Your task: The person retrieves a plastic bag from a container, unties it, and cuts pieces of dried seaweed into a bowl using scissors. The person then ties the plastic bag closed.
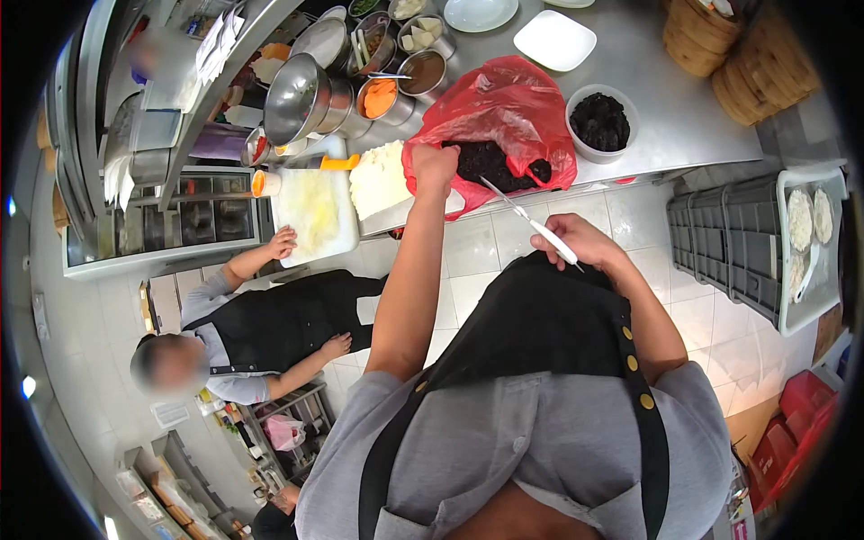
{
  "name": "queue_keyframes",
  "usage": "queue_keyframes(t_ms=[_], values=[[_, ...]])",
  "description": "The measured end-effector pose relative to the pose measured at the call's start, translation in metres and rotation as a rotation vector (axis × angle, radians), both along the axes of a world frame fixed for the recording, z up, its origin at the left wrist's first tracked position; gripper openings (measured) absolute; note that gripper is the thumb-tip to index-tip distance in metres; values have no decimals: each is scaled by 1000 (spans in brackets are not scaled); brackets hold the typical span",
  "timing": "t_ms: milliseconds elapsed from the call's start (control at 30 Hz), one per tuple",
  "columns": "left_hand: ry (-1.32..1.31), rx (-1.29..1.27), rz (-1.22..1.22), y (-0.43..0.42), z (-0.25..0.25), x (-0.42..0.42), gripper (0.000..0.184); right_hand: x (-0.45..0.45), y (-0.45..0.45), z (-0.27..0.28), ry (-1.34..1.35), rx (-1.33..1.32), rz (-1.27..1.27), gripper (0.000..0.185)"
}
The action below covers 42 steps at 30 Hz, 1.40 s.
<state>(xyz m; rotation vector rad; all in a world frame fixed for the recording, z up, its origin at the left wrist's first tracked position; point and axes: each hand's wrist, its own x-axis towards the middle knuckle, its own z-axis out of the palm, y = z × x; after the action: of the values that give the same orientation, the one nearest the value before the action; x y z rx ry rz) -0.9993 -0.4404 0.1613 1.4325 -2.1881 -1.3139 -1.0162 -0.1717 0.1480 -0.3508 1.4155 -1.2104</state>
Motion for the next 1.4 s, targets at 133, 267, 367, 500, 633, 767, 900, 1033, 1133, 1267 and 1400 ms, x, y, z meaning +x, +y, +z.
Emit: queue_keyframes(t_ms=[133,267,367,500,633,767,900,1033,1133,1267,1400], values=[[-143,-47,-86,6,3,1,23,8,-3,-6,2,-15,-13,41],[-55,-38,-50,5,2,1,23,6,-1,0,18,-8,-34,42],[-31,50,-23,4,5,0,21,6,-3,0,26,-11,-33,42],[208,400,51,-21,-21,3,15,7,-6,-2,29,-45,-10,50],[306,690,176,-19,8,-1,19,12,-12,-20,149,-87,10,57],[496,809,69,-21,12,-4,25,15,-21,-23,68,-81,26,55],[384,745,61,-31,-1,-4,21,15,-27,-22,-157,-147,0,56],[317,746,77,-26,6,0,19,17,-36,-21,-329,-141,-24,61],[344,717,76,-20,12,5,20,21,-44,-25,-408,-137,-33,64],[392,718,66,-23,5,11,30,26,-57,-26,-458,-145,-51,66],[390,679,53,-21,-1,13,29,32,-74,-34,-477,-143,-110,62]])
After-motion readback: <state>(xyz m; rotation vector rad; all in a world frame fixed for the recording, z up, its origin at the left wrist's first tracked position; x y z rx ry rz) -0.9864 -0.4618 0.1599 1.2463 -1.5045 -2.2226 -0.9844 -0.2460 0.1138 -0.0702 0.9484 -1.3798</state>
